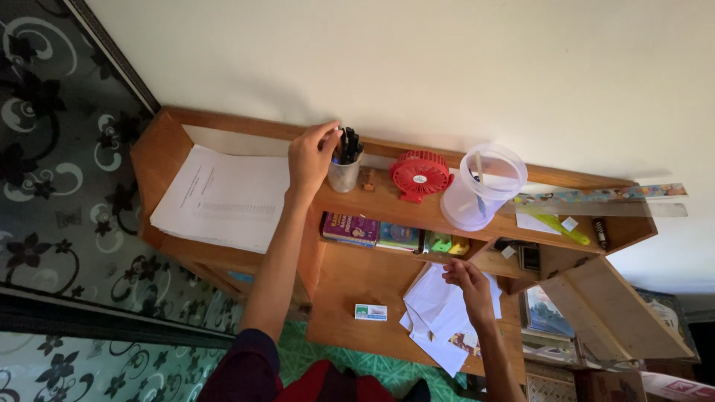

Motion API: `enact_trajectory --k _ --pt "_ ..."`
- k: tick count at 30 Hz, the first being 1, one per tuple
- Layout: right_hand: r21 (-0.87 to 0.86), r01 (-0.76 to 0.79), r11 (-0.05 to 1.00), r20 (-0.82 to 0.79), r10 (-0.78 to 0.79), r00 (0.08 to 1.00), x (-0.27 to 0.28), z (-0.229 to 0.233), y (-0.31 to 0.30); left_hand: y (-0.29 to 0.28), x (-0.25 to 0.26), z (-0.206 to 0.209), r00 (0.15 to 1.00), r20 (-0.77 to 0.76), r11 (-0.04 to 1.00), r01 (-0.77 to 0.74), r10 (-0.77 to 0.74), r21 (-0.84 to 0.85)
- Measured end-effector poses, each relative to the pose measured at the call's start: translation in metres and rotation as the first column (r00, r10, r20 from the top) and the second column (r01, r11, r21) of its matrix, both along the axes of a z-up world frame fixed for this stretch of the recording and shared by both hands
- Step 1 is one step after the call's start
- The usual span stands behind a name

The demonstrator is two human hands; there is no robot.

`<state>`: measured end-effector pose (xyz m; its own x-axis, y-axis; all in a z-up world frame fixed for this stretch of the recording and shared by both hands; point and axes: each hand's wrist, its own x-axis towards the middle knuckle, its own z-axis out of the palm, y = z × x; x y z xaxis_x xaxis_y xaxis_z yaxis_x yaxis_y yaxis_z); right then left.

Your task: Organizing papers, pens, and other supplies on a desk.

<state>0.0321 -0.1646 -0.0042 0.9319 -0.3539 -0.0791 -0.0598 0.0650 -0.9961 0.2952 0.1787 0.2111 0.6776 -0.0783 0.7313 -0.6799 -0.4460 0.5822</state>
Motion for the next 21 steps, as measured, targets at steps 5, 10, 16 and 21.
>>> enact_trajectory --k 5,10,16,21 --pt "0.005 -0.01 1.0 0.01 0.01 1.0 -0.003 0.002 0.001 0.002 -0.002 -0.003 0.999 -0.026 0.996 -0.031 0.033 0.079" --pt "-0.019 -0.013 1.0 0.011 0.013 1.0 -0.006 0.003 0.003 0.003 -0.009 0.0 0.997 -0.055 0.989 -0.05 0.058 0.139" --pt "-0.025 -0.004 1.0 0.017 0.004 1.0 -0.009 -0.021 -0.009 -0.002 -0.042 0.011 0.993 0.114 0.999 -0.008 0.013 -0.045" --pt "-0.234 -0.013 0.972 0.018 0.018 1.0 -0.019 -0.042 -0.02 -0.026 -0.094 -0.021 0.976 0.215 0.971 0.03 0.023 -0.235"
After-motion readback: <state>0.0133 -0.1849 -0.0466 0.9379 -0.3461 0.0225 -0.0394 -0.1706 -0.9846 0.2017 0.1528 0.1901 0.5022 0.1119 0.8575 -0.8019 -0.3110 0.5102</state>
